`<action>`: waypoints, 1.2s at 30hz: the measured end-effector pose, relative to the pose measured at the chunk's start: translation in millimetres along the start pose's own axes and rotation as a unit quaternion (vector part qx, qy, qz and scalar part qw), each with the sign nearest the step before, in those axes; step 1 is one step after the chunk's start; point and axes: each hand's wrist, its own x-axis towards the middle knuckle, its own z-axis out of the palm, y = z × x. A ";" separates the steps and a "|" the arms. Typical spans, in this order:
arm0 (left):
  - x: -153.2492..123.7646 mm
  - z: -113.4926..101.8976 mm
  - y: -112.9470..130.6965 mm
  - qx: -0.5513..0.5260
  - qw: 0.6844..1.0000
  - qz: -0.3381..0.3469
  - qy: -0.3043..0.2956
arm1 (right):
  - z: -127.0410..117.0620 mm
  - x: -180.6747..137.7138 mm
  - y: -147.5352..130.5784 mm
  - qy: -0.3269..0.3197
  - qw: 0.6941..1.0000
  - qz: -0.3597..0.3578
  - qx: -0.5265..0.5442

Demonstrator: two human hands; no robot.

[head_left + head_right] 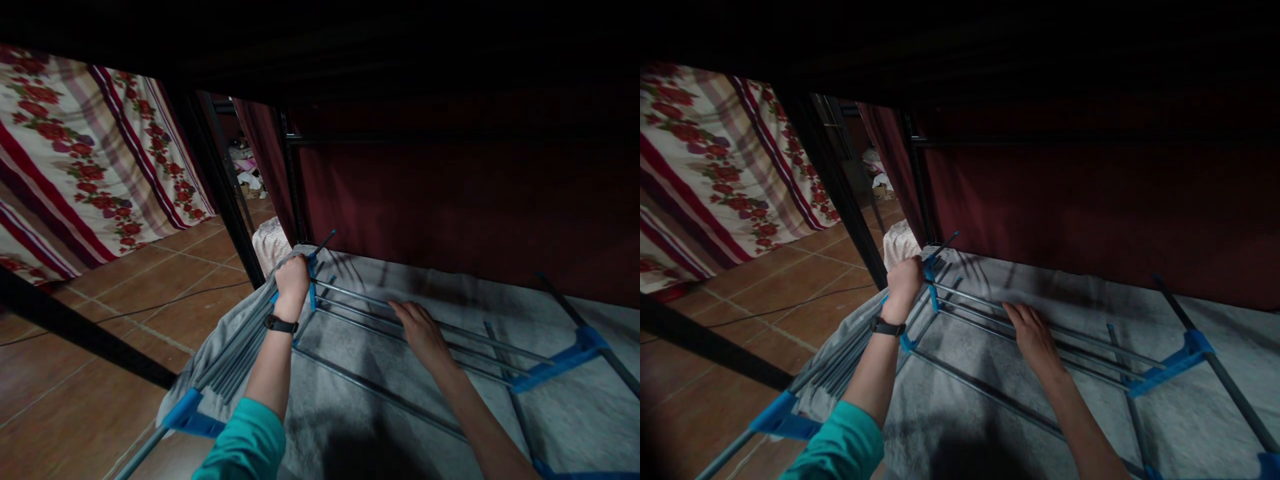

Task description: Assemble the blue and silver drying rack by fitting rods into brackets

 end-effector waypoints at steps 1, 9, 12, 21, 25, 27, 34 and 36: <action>2.9 -1.6 -1.4 0.007 1.000 0.005 -0.011 | -0.2 0.1 -0.5 0.000 1.000 0.002 -0.002; 14.5 -2.8 -5.9 0.030 0.994 0.061 -0.080 | -2.8 1.1 -9.5 -0.001 1.000 0.008 -0.010; 21.6 1.4 -11.6 0.011 0.994 0.050 -0.092 | -5.0 1.5 -9.0 -0.004 1.000 0.009 -0.010; 43.3 8.3 -26.7 -0.066 0.989 0.016 -0.128 | -3.7 2.6 5.8 0.011 1.000 0.021 -0.002; 43.2 10.5 -25.6 -0.046 0.991 0.020 -0.120 | 2.3 1.6 3.4 -0.004 0.999 0.030 -0.014; 42.1 11.0 -24.7 -0.032 0.992 0.024 -0.120 | 4.6 0.8 2.2 -0.011 0.999 0.035 -0.021; 35.4 12.1 -18.5 -0.018 0.994 0.028 -0.099 | 10.5 -3.1 4.4 -0.019 0.999 0.033 -0.035; 33.9 12.3 -16.4 -0.020 0.995 0.026 -0.099 | 11.8 -4.1 4.9 -0.026 0.998 0.037 -0.039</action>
